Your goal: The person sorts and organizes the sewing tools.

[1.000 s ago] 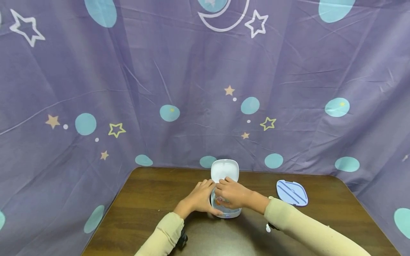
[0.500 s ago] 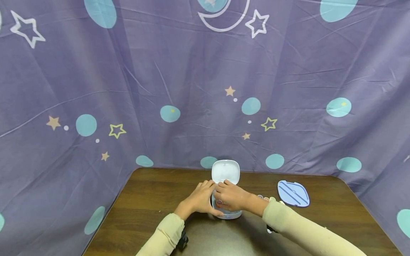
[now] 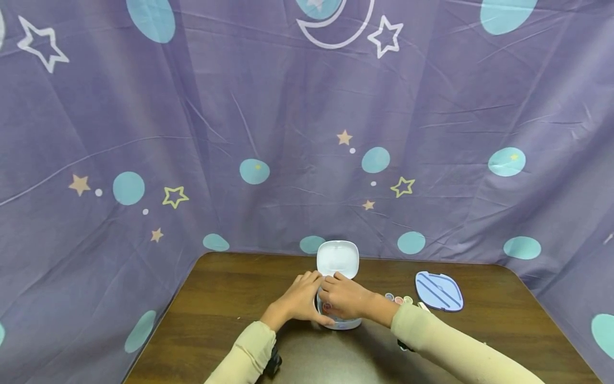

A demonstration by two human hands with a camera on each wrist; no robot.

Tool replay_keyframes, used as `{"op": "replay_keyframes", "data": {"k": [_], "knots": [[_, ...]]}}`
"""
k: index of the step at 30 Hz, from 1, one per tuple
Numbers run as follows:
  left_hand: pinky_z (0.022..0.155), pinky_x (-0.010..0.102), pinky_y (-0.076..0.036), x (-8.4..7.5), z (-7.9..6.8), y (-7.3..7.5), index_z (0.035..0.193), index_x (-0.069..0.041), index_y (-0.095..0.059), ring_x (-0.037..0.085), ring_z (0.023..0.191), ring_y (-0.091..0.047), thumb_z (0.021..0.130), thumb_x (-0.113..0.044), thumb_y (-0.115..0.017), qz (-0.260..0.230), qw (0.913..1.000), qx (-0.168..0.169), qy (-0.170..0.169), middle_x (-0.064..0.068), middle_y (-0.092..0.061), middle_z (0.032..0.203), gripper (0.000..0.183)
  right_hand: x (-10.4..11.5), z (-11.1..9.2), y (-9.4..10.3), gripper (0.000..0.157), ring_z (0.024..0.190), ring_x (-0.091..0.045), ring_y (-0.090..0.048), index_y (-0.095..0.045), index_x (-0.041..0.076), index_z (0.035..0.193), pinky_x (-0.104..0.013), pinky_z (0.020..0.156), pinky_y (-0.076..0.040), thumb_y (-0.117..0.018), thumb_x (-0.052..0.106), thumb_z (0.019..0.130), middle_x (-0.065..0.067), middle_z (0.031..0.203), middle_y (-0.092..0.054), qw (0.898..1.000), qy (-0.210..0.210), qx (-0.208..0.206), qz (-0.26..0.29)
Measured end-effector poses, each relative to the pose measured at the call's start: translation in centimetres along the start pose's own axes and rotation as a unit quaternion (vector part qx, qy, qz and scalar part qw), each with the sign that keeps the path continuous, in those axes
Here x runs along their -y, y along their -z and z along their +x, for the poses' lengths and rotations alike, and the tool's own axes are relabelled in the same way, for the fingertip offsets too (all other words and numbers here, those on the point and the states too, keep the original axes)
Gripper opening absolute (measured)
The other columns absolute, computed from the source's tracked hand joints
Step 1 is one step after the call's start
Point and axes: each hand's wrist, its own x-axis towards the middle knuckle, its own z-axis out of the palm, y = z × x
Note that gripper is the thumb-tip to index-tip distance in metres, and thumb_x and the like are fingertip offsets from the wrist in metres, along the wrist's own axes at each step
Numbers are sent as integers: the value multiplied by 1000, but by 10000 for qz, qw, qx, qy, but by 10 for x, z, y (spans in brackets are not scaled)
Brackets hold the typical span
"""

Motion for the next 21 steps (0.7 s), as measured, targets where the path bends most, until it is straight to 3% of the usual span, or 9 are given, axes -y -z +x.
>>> {"op": "replay_keyframes", "data": {"k": [7, 21], "knots": [[109, 40, -39, 1, 0, -3, 141, -20, -52, 13, 116, -47, 68, -76, -77, 73, 10000, -51, -23, -7, -52, 127, 96, 0, -1, -2, 16, 94, -12, -55, -64, 22, 93, -30, 82, -43, -70, 36, 93, 8, 95, -64, 9998, 69, -181, -55], [112, 43, -37, 1, 0, -3, 146, -13, -49, 15, 120, -47, 69, -77, -76, 55, 10000, -16, 33, -5, -52, 130, 104, 0, -2, -5, 16, 97, -13, -57, -64, 21, 96, -30, 81, -41, -68, 37, 95, 7, 99, -66, 9998, 3, -168, -110]]}}
